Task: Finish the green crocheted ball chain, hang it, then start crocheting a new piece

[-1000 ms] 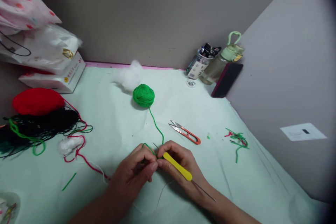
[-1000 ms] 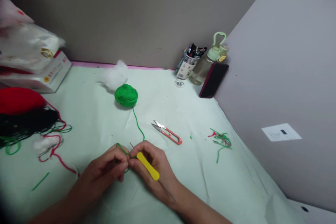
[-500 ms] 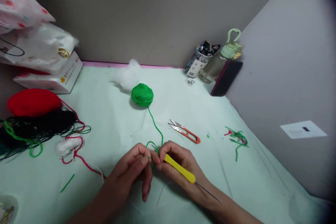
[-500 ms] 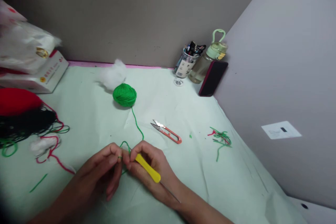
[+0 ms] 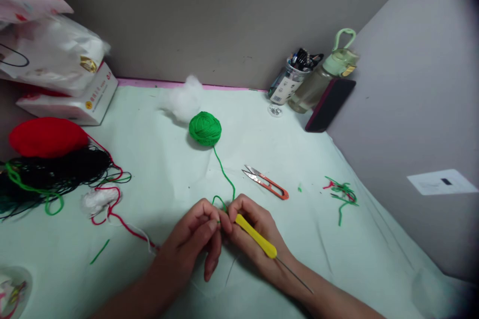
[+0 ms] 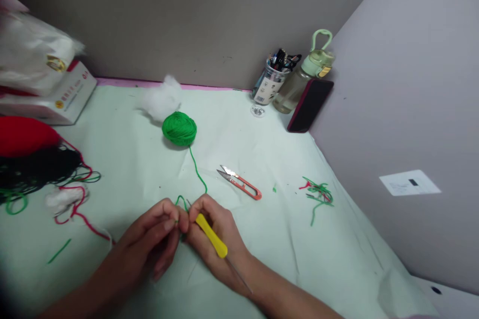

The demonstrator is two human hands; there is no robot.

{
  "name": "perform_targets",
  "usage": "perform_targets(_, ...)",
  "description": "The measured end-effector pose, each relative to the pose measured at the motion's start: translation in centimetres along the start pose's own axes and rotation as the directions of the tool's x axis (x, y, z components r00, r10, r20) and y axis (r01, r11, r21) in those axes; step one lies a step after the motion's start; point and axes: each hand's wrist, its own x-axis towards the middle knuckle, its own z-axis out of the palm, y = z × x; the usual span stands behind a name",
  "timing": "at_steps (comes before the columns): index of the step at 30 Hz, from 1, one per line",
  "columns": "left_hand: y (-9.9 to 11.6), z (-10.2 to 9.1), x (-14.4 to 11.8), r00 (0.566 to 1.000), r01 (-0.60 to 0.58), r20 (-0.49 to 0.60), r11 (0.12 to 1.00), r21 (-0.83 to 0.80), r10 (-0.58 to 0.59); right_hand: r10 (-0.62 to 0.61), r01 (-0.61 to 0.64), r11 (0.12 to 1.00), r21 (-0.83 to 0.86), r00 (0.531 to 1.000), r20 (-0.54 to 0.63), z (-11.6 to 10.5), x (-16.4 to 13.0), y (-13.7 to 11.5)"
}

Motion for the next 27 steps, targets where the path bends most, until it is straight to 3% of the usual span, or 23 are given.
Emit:
perform_targets(6,-0.1,0.2,-0.5,0.996,0.091,0.01,0.995,0.044,-0.091,-0.087,0.095,0.963,-0.251,0.995,0.045,0.0,-0.2,0.3)
perform_targets(12,-0.8,-0.4,-1.3,0.995,0.034,0.07,0.911,0.41,-0.068,-0.105,0.126,0.914,-0.386,0.992,0.076,-1.2,0.0,0.6)
perform_targets(14,-1.3,-0.7,-1.3,0.995,0.022,0.079,0.887,0.461,-0.066,-0.154,0.136,0.908,-0.397,0.988,-0.014,-2.3,0.3,0.0)
perform_targets(16,-1.6,-1.0,-1.1,0.994,0.039,0.078,0.913,0.406,-0.077,-0.2,0.096,0.93,-0.355,0.942,-0.271,-3.5,0.7,-0.8)
perform_targets(17,-1.7,-1.1,-0.8,0.993,0.052,0.082,0.936,0.347,-0.086,-0.198,0.081,0.941,-0.33,0.92,-0.338,-3.9,0.8,-1.2)
perform_targets(18,-1.7,-1.2,-0.6,0.991,0.064,0.093,0.956,0.286,-0.094,-0.196,0.086,0.945,-0.315,0.922,-0.336,-4.1,0.9,-1.5)
perform_targets(20,-1.4,-1.3,-0.2,0.988,0.07,0.124,0.976,0.206,-0.097,-0.16,0.104,0.957,-0.273,0.968,-0.193,-4.1,0.9,-1.8)
perform_targets(22,-0.7,-1.4,0.1,0.991,0.053,0.109,0.969,0.241,-0.081,-0.14,0.117,0.964,-0.237,0.987,-0.084,-3.7,0.7,-1.9)
perform_targets(25,0.7,-1.8,0.3,0.999,-0.006,-0.033,0.919,0.393,0.02,-0.105,0.089,0.965,-0.248,0.993,-0.051,-3.1,0.4,-2.0)
perform_targets(27,1.6,-2.3,0.3,0.951,-0.09,-0.194,0.818,0.568,0.24,-0.113,0.091,0.941,-0.325,0.992,-0.049,-2.9,0.3,-1.8)
